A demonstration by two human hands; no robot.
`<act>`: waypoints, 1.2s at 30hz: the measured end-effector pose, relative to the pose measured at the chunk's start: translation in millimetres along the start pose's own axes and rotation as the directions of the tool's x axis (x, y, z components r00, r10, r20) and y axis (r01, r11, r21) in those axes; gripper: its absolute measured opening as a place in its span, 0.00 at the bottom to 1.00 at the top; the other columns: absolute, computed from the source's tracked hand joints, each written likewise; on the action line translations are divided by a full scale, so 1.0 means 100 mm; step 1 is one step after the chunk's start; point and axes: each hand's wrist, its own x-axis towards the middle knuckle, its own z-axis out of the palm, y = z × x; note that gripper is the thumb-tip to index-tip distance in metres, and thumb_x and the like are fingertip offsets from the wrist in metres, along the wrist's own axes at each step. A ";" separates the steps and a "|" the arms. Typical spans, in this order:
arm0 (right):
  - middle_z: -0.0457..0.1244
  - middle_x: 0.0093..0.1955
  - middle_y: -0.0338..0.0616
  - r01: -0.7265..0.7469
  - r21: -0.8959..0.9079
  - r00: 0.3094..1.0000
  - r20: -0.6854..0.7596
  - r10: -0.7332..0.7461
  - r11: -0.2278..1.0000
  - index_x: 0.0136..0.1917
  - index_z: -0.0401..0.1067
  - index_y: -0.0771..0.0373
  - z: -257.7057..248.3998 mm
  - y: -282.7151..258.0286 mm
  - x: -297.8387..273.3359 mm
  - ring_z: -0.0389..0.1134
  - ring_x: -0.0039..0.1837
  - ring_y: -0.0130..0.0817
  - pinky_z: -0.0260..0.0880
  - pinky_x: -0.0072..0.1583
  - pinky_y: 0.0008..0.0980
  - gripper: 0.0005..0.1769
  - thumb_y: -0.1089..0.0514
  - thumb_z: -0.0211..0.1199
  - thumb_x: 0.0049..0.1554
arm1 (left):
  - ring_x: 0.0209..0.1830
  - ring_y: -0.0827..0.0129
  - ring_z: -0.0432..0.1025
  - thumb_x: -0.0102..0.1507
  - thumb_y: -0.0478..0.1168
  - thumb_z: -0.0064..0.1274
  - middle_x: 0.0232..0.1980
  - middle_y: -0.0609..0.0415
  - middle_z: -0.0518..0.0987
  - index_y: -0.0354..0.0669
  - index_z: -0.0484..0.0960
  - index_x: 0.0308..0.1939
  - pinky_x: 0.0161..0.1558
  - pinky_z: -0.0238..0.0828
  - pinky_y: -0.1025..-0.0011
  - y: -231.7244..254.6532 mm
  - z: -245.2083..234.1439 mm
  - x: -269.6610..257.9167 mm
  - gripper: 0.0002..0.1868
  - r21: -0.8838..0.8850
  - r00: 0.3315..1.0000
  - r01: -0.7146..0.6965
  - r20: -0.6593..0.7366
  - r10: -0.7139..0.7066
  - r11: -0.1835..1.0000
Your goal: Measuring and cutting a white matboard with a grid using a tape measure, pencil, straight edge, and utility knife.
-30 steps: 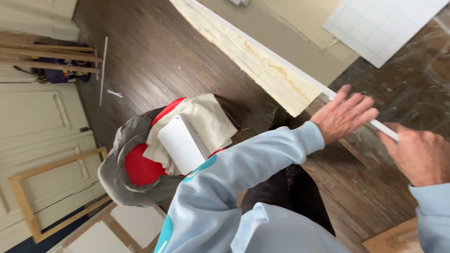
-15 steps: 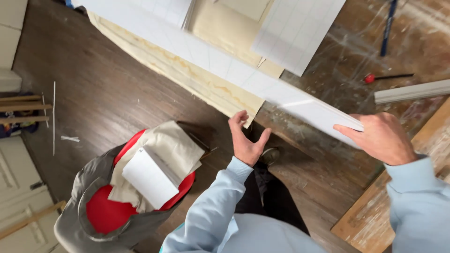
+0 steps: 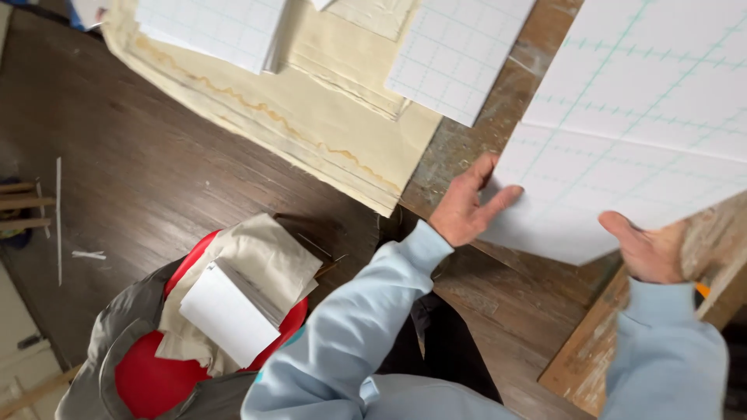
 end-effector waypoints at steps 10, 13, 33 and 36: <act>0.62 0.72 0.43 -0.088 0.173 0.991 -0.081 0.103 0.981 0.76 0.57 0.67 0.14 0.46 0.30 0.64 0.74 0.34 0.67 0.76 0.35 0.39 0.65 0.73 0.57 | 0.53 0.57 0.81 0.73 0.44 0.50 0.53 0.46 0.81 0.42 0.69 0.61 0.56 0.80 0.60 -0.55 -0.12 0.54 0.16 0.147 0.987 -0.158 0.060 0.150 0.976; 0.64 0.66 0.46 -0.109 -0.034 0.991 -0.085 0.105 0.993 0.75 0.67 0.71 0.17 0.62 0.44 0.65 0.67 0.35 0.69 0.73 0.36 0.30 0.65 0.75 0.64 | 0.55 0.56 0.80 0.71 0.46 0.50 0.55 0.46 0.82 0.42 0.69 0.61 0.57 0.82 0.60 -0.80 -0.17 0.74 0.18 0.197 0.991 -0.119 0.091 0.102 0.973; 0.70 0.60 0.49 0.030 0.025 0.999 -0.018 -0.029 0.999 0.65 0.72 0.66 0.63 0.60 0.62 0.72 0.63 0.39 0.76 0.66 0.42 0.29 0.51 0.76 0.56 | 0.72 0.56 0.66 0.75 0.33 0.50 0.71 0.41 0.71 0.37 0.57 0.76 0.74 0.63 0.60 -0.61 -0.51 0.62 0.28 0.274 0.976 -0.215 0.091 0.197 0.937; 0.69 0.61 0.49 0.035 0.056 0.999 -0.014 -0.034 0.998 0.67 0.70 0.66 0.62 0.58 0.63 0.71 0.64 0.39 0.74 0.66 0.42 0.32 0.49 0.76 0.56 | 0.72 0.56 0.67 0.75 0.33 0.50 0.72 0.40 0.69 0.37 0.56 0.77 0.75 0.64 0.60 -0.65 -0.53 0.60 0.29 0.279 0.981 -0.192 0.092 0.173 0.941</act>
